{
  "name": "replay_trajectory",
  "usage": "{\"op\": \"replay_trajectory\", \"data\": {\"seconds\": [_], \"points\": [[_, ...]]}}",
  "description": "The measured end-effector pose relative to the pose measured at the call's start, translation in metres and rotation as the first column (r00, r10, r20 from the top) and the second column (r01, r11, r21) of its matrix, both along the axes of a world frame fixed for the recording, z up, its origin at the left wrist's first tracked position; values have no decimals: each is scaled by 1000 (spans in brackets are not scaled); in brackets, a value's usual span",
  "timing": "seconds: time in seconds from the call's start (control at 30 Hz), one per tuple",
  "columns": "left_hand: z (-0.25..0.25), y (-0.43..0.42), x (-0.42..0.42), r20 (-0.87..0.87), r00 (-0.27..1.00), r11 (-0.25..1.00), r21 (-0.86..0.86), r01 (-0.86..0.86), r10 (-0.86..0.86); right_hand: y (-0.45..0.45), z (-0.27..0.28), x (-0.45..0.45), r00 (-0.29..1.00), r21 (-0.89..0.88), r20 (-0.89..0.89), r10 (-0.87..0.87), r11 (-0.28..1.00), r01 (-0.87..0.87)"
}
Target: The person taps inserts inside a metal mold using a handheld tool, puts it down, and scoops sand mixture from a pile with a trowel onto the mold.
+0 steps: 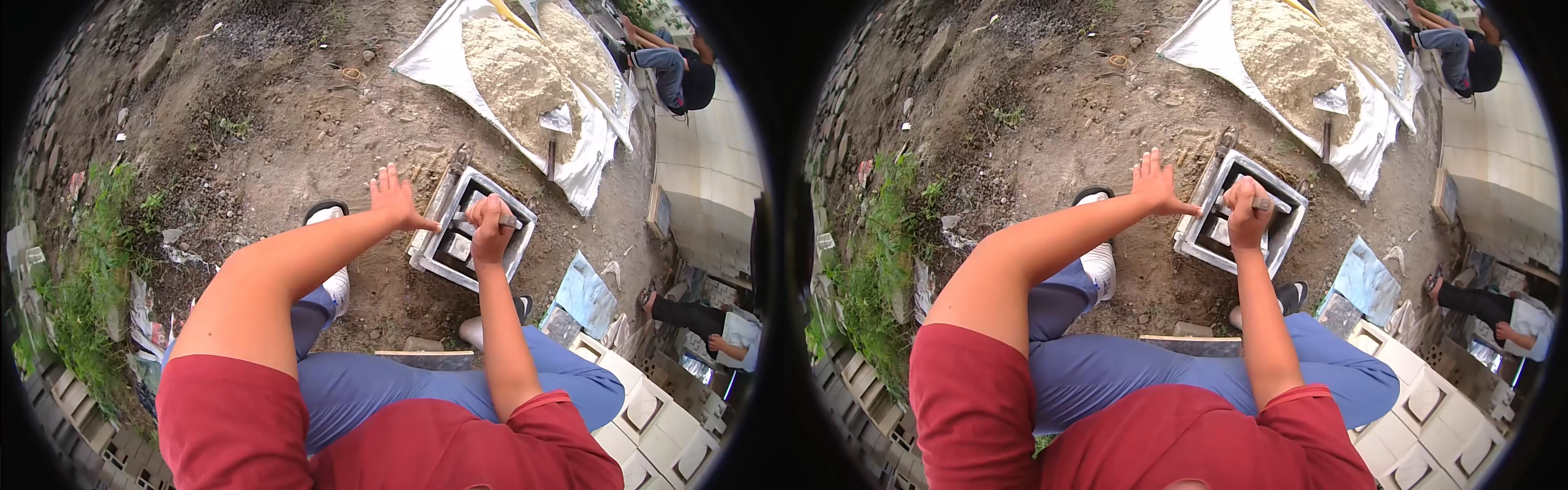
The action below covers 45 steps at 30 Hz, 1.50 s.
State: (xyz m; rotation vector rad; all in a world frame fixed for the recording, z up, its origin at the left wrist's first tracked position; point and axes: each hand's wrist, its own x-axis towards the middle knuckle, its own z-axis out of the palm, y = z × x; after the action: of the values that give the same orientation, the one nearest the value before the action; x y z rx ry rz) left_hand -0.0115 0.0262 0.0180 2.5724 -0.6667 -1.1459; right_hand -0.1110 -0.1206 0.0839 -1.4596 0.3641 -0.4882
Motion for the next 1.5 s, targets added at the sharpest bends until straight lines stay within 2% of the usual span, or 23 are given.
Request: {"op": "replay_trajectory", "data": {"seconds": [0.13, 0.23, 0.33, 0.37, 0.47, 0.5, 0.6, 0.67, 0.7, 0.73, 0.8, 0.87, 0.93, 1.0, 1.03, 1.07, 1.13, 1.33, 1.4, 1.47, 1.5], "points": [[0, -1, 3, -1, 1000, 1000, -21, 22, -22, -2, 26, 9, 989, 42, -5, -150, 988, 150], [-2, -1, 4, -6, 1000, 999, -32, 14, -14, -1, 43, 11, 990, 9, 63, -130, 992, 129], [-1, -3, 6, -2, 999, 999, -41, 35, -36, -2, -13, 4, 997, -33, 41, -64, 997, 65], [0, -4, 7, 0, 998, 998, -28, 57, -57, -2, -15, -2, 996, -55, 70, -49, 997, 53], [4, -8, 8, 2, 995, 995, -5, 95, -95, -3, 13, 12, 999, 8, -11, -42, 999, 43], [4, -8, 7, -2, 995, 995, -6, 104, -104, -1, 22, 11, 996, 63, 6, -91, 994, 90], [3, -6, 12, -8, 995, 995, -6, 97, -97, 11, 48, 9, 994, 47, 27, -105, 994, 104], [-1, -9, 11, -49, 997, 998, 4, 66, -66, 17, 26, -3, 998, 3, 39, -51, 999, 51], [-3, -10, 10, -44, 995, 996, -5, 90, -90, 14, -9, -13, 999, -206, -32, -25, 978, 18], [-5, -10, 10, -40, 994, 995, -3, 99, -99, 11, -30, -21, 1000, -235, 11, 14, 972, -11], [-6, -11, 16, -26, 992, 993, -1, 120, -120, 9, -10, -8, 992, -196, -128, -2, 980, -23], [-6, -11, 13, 11, 990, 990, -3, 141, -141, 8, 18, 1, 994, 21, -93, -57, 998, 59], [-10, -11, 11, 16, 990, 990, -10, 138, -138, 7, 30, 0, 996, 78, -37, -83, 993, 85], [-10, -11, 7, -17, 997, 997, 33, 73, -72, 10, 34, -8, 997, 38, 0, -72, 997, 72], [-7, -11, 3, -36, 999, 999, 30, 28, -27, 12, 11, -14, 994, -78, -33, -104, 992, 102], [-7, -12, 1, -30, 999, 999, 28, 41, -40, 14, -13, -19, 997, -236, -30, -68, 970, 59], [-9, -14, 0, -53, 999, 998, 57, 11, -8, 11, -8, -13, 993, -339, -120, -14, 940, -27], [-3, -16, -2, 7, 1000, 1000, 11, 15, -15, 15, 41, -14, 994, -293, -63, -86, 954, 64], [1, -16, -2, -18, 1000, 1000, 19, 15, -15, 17, 7, -22, 998, -361, -62, -34, 932, 10], [-2, -19, 2, -11, 999, 999, 20, 50, -50, 10, -1, -19, 997, -407, -65, 46, 911, -68], [-3, -19, 5, -4, 997, 997, 30, 73, -73, 8, 3, -11, 991, -331, -133, 29, 941, -72]]}}
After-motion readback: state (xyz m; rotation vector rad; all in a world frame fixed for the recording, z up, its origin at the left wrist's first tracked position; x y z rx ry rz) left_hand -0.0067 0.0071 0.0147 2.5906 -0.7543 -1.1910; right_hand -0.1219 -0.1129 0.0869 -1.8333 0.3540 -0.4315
